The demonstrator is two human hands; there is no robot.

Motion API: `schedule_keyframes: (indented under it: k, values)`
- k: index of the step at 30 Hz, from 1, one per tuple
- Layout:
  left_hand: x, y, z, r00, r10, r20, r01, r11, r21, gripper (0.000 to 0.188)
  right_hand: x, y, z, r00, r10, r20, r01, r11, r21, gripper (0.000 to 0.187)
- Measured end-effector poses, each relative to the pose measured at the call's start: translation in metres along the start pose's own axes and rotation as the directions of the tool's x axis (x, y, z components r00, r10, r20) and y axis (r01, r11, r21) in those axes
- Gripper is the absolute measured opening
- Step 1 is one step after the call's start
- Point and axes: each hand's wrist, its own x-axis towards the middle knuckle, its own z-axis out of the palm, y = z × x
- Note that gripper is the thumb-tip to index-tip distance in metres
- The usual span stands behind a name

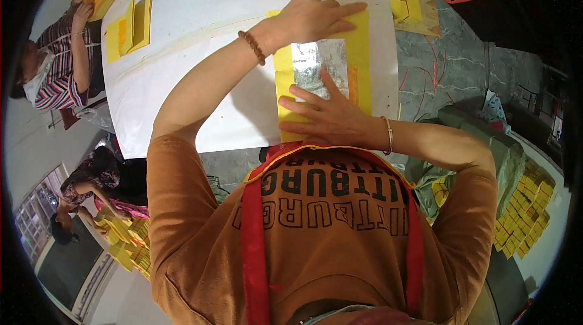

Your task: Folding and stacking yellow paper sheets with silver foil inserts.

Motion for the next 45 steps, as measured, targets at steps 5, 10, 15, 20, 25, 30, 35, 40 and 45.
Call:
schedule_keyframes:
  k: [5,10,15,20,25,30,35,40,45]
  values:
    - [0.013,-0.025,0.012,0.985,-0.125,0.116,0.158,0.926,-0.342,0.052,-0.003,-0.009,0.009,0.997,-0.071,-0.034,0.066,0.989,-0.135,0.04]
    - [0.028,-0.029,0.023,0.977,-0.098,0.191,0.154,0.939,-0.307,0.066,-0.009,-0.002,0.02,0.99,-0.141,0.022,0.143,0.971,-0.194,0.045]
    - [0.028,-0.031,0.031,0.997,-0.082,0.01,0.082,0.975,-0.206,0.067,-0.008,0.003,0.025,0.983,-0.185,-0.012,0.173,0.939,-0.297,0.047]
    - [0.026,-0.025,0.018,0.964,-0.129,0.234,0.196,0.936,-0.293,0.061,-0.011,-0.002,0.024,0.987,-0.158,0.02,0.158,0.961,-0.226,0.047]
    - [0.025,-0.02,0.02,0.964,-0.165,0.21,0.205,0.96,-0.189,0.06,-0.011,-0.003,0.026,0.983,-0.183,-0.026,0.17,0.948,-0.268,0.045]
    - [0.021,-0.015,0.023,0.993,-0.119,0.006,0.118,0.979,-0.168,0.057,-0.012,-0.004,0.019,0.982,-0.176,-0.063,0.162,0.969,-0.185,0.042]
    - [-0.003,-0.022,0.008,0.954,-0.012,-0.301,-0.038,0.987,-0.158,0.046,-0.006,-0.008,0.006,0.981,-0.193,-0.036,0.183,0.966,-0.183,0.036]
    - [-0.055,-0.01,0.002,0.826,-0.014,-0.563,0.147,0.97,0.192,0.044,-0.008,-0.007,0.005,0.98,-0.178,-0.091,0.164,0.976,-0.142,0.035]
    - [-0.104,0.016,0.053,0.769,-0.26,-0.584,0.282,0.958,-0.055,0.063,-0.018,0.002,-0.034,0.974,-0.069,-0.215,0.066,0.998,-0.021,0.039]
